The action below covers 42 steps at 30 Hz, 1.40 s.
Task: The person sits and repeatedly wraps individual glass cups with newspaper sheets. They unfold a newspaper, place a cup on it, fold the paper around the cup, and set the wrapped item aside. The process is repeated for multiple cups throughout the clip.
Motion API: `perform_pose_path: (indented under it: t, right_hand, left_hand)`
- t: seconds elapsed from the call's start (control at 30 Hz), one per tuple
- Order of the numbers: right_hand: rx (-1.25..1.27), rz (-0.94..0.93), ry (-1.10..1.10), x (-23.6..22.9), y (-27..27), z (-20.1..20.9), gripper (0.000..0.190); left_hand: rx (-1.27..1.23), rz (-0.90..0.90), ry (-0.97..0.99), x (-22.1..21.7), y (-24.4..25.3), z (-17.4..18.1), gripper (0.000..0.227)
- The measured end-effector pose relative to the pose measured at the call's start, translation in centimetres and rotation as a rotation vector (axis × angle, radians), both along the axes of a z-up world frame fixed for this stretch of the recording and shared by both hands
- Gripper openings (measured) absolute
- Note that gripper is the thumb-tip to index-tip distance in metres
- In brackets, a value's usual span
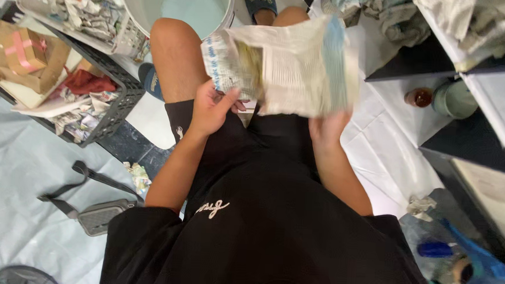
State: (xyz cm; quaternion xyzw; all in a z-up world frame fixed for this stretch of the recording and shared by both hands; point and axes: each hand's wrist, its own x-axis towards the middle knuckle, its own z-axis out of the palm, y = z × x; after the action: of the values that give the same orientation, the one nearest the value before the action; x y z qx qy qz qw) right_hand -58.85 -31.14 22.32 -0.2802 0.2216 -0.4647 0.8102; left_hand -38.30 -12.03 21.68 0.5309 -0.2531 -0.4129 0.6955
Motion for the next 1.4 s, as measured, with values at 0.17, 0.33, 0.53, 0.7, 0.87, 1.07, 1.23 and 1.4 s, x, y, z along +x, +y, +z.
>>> perform_pose_path:
  t: [0.17, 0.33, 0.53, 0.7, 0.87, 1.07, 1.23, 1.4]
  right_hand:
    - [-0.613, -0.158, 0.584, -0.9, -0.3, -1.4, 0.092]
    - [-0.948, 0.16, 0.79, -3.5, -2.3, -0.4, 0.108]
    - [-0.708, 0.559, 0.411, -3.4, -4.0, -0.3, 0.127]
    - [-0.726, 0.718, 0.005, -2.3, -5.3, 0.5, 0.131]
    - [-0.884, 0.997, -0.104, -2.3, -4.9, 0.8, 0.111]
    - [-0.848, 1.224, 0.164, -3.0, -4.5, -1.8, 0.086]
    - [-0.804, 1.284, 0.345, -2.6, -3.5, -3.6, 0.049]
    - [-0.721, 0.771, 0.455, -4.5, -6.6, -2.3, 0.045]
  left_hand:
    - [0.086, -0.017, -0.166, -2.4, 0.7, 0.1, 0.02]
    - [-0.078, -0.237, -0.311, -3.6, 1.3, 0.7, 0.049]
    - [-0.099, -0.867, 0.219, -3.8, -3.6, -1.3, 0.07]
    - [0.079, -1.062, 0.337, -6.0, -6.7, -3.9, 0.074]
    - [-0.197, -1.254, 0.633, -3.3, -7.1, -3.4, 0.071]
    - [0.039, -0.913, 0.779, 4.7, -3.6, -2.2, 0.086]
    - [-0.086, -1.005, 0.592, 8.4, -2.6, -1.0, 0.086]
    - [-0.074, -0.517, 0.222, 8.8, -1.6, 3.1, 0.081]
